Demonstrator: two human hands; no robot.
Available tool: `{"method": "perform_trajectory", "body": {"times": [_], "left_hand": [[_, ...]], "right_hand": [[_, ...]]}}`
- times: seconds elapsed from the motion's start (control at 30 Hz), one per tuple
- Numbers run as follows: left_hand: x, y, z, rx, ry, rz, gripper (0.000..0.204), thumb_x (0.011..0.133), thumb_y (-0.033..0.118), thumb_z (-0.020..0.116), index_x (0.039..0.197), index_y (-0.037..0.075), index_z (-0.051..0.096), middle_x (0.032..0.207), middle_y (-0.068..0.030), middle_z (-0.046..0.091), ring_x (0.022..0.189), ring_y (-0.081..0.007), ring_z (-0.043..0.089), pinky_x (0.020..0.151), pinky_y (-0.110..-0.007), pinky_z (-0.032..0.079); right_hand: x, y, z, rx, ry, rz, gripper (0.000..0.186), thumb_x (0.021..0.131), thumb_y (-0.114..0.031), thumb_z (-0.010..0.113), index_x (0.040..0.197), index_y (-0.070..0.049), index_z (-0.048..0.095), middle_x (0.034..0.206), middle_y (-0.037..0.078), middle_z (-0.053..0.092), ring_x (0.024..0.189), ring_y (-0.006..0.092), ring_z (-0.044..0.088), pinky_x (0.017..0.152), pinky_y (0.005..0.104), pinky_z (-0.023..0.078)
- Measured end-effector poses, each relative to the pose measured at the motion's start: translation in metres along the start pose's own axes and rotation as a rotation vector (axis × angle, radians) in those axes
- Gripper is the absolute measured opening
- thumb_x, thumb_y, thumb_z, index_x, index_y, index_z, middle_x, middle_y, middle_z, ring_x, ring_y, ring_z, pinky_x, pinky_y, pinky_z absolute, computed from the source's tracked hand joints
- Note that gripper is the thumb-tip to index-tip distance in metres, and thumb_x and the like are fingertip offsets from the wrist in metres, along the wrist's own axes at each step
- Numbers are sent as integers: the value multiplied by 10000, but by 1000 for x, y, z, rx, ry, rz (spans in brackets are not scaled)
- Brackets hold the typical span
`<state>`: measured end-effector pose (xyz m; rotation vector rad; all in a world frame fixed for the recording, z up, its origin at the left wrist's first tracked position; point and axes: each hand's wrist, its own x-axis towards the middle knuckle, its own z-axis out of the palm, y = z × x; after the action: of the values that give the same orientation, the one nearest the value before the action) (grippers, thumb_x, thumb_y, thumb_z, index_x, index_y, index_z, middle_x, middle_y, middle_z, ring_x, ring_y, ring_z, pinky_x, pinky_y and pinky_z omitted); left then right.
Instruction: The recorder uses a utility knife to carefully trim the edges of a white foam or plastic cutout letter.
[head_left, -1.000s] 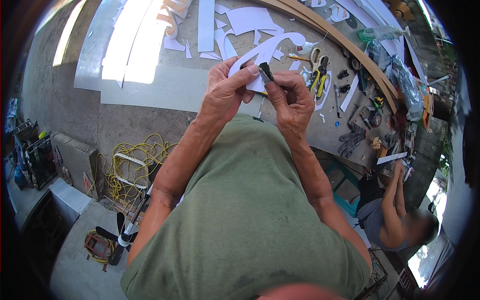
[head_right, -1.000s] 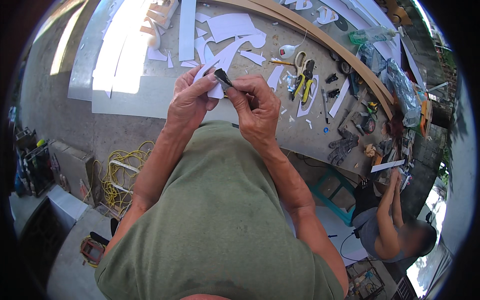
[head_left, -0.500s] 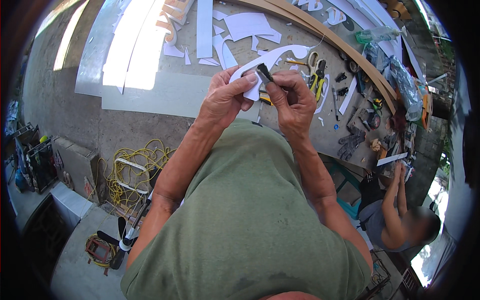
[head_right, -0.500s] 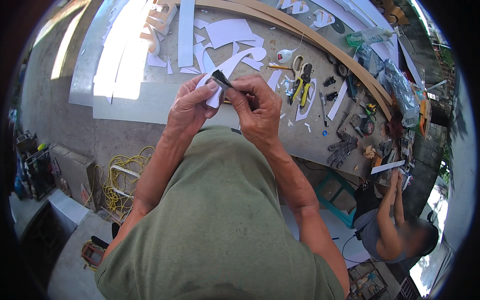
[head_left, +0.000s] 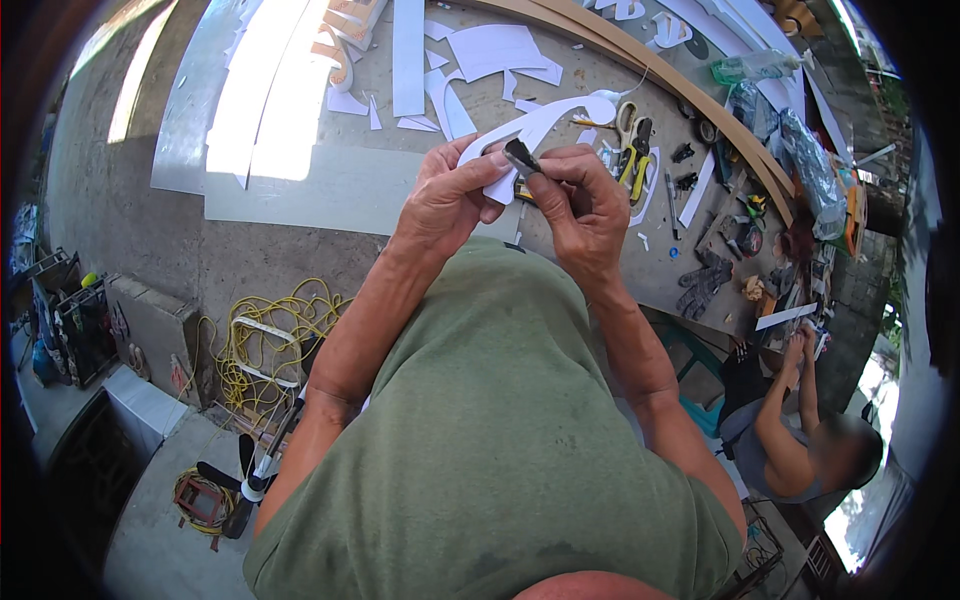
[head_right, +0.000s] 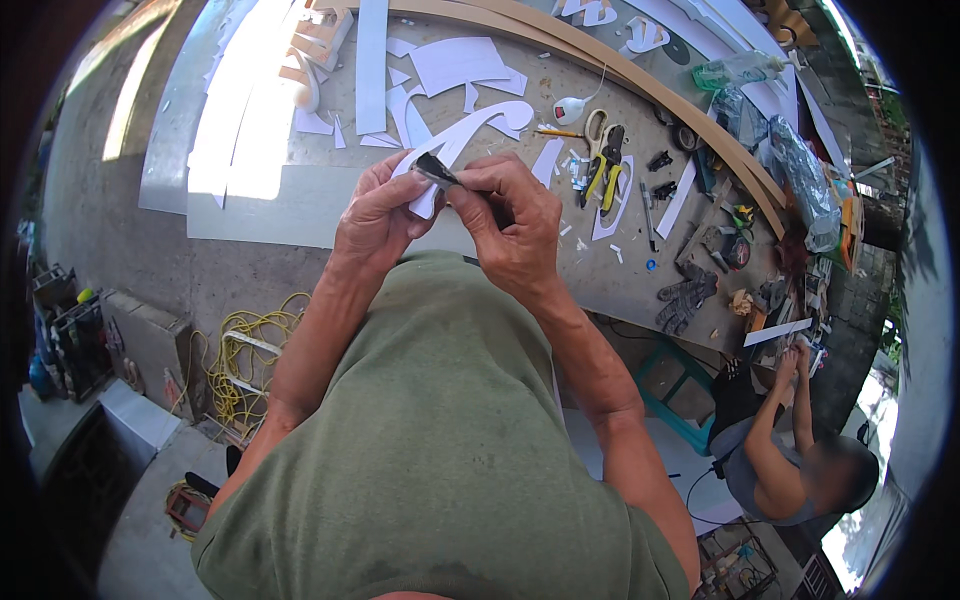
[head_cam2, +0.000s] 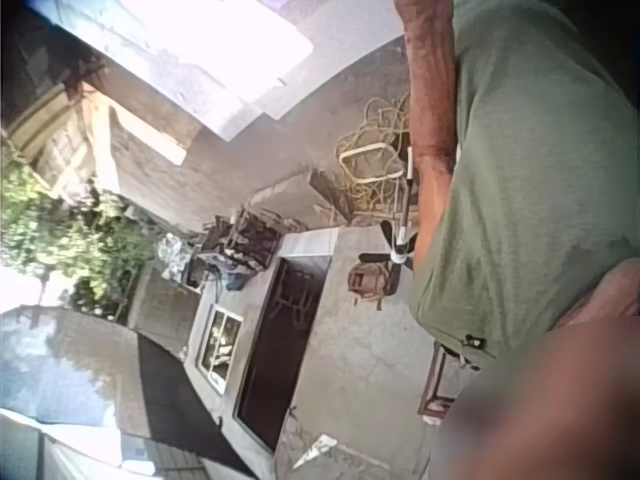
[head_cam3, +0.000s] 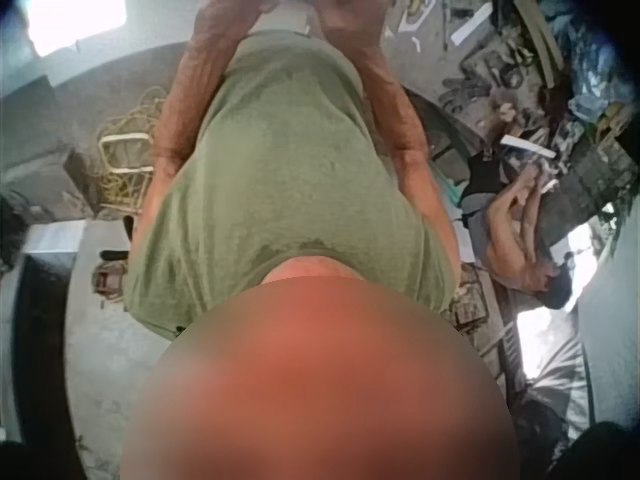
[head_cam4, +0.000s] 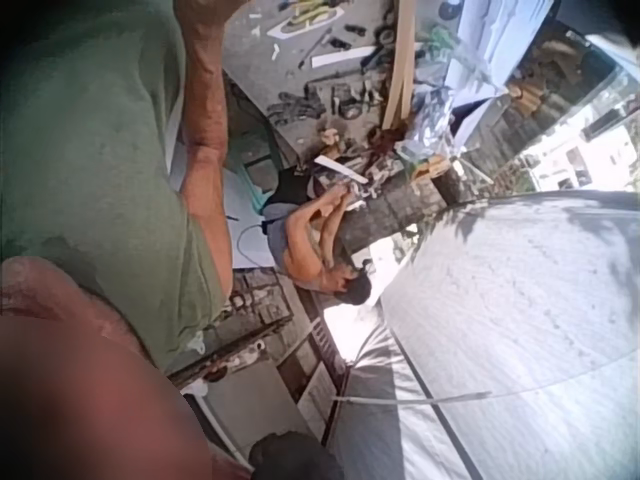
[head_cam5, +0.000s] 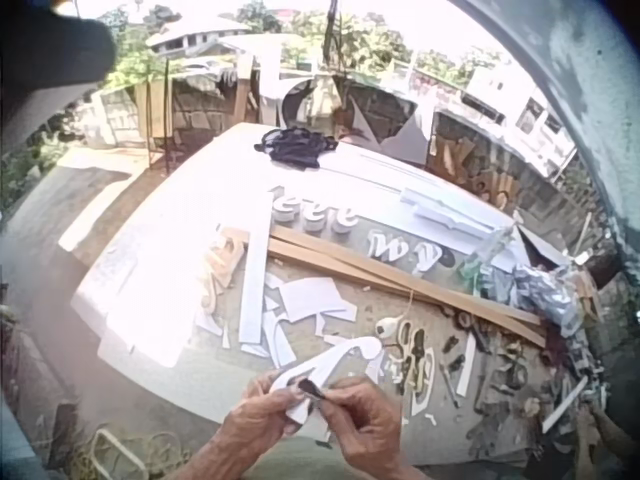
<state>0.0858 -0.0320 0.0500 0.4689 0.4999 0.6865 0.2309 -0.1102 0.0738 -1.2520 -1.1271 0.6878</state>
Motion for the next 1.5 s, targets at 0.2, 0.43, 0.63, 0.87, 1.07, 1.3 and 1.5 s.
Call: {"method": "perform_trajectory", "body": {"times": [0.2, 0.43, 0.63, 0.87, 1.07, 1.3, 1.5], "left_hand": [[-2, 1, 0, 60, 3, -36, 293, 893, 157, 685, 1082, -48, 594, 797, -51, 632, 565, -58, 541, 422, -186, 396], [0, 3, -1, 115, -4, -24, 289, 884, 146, 692, 1082, -43, 601, 793, -42, 630, 554, -57, 527, 422, -190, 388], [2, 6, -6, 43, -11, -9, 267, 887, 122, 685, 1083, -43, 608, 799, -25, 630, 584, -62, 538, 441, -205, 398], [20, -5, -21, -79, 51, -83, 201, 894, 95, 701, 1050, -14, 637, 855, -43, 658, 682, -79, 584, 519, -218, 443], [16, -1, -16, -112, 146, -162, 191, 897, 80, 700, 1046, -26, 646, 880, -59, 666, 719, -120, 621, 597, -243, 516], [9, 0, -19, -63, 53, -137, 197, 904, 76, 685, 1061, -38, 653, 896, -86, 677, 736, -143, 637, 643, -267, 538], [7, 0, -12, -95, 13, -36, 174, 919, 82, 648, 1064, -13, 634, 888, -59, 664, 729, -116, 604, 588, -241, 475]], "right_hand": [[20, 5, -15, 149, 124, 268, 92, 914, -60, 692, 967, -4, 641, 867, 16, 617, 737, 48, 560, 579, 209, 461], [8, 2, -9, -12, 53, 140, 89, 909, -46, 693, 948, 2, 629, 896, 23, 618, 742, 63, 584, 612, 203, 480], [-10, 3, 6, -15, -60, 100, 79, 893, -18, 691, 943, -6, 632, 887, 51, 613, 686, 58, 554, 552, 203, 434], [-2, 14, 13, -110, 69, 33, 86, 894, -30, 683, 944, -15, 615, 875, 62, 607, 673, 101, 575, 546, 244, 454], [1, 20, 11, -295, 136, -38, 101, 880, -38, 693, 931, -20, 608, 861, 71, 597, 670, 129, 578, 566, 273, 463], [4, 15, 7, -142, 86, 42, 93, 891, -46, 692, 937, -21, 616, 874, 55, 612, 701, 101, 584, 567, 251, 465], [7, 8, 6, -120, 14, 39, 90, 903, -61, 690, 935, -12, 621, 870, 55, 628, 690, 95, 593, 572, 242, 477]]}}
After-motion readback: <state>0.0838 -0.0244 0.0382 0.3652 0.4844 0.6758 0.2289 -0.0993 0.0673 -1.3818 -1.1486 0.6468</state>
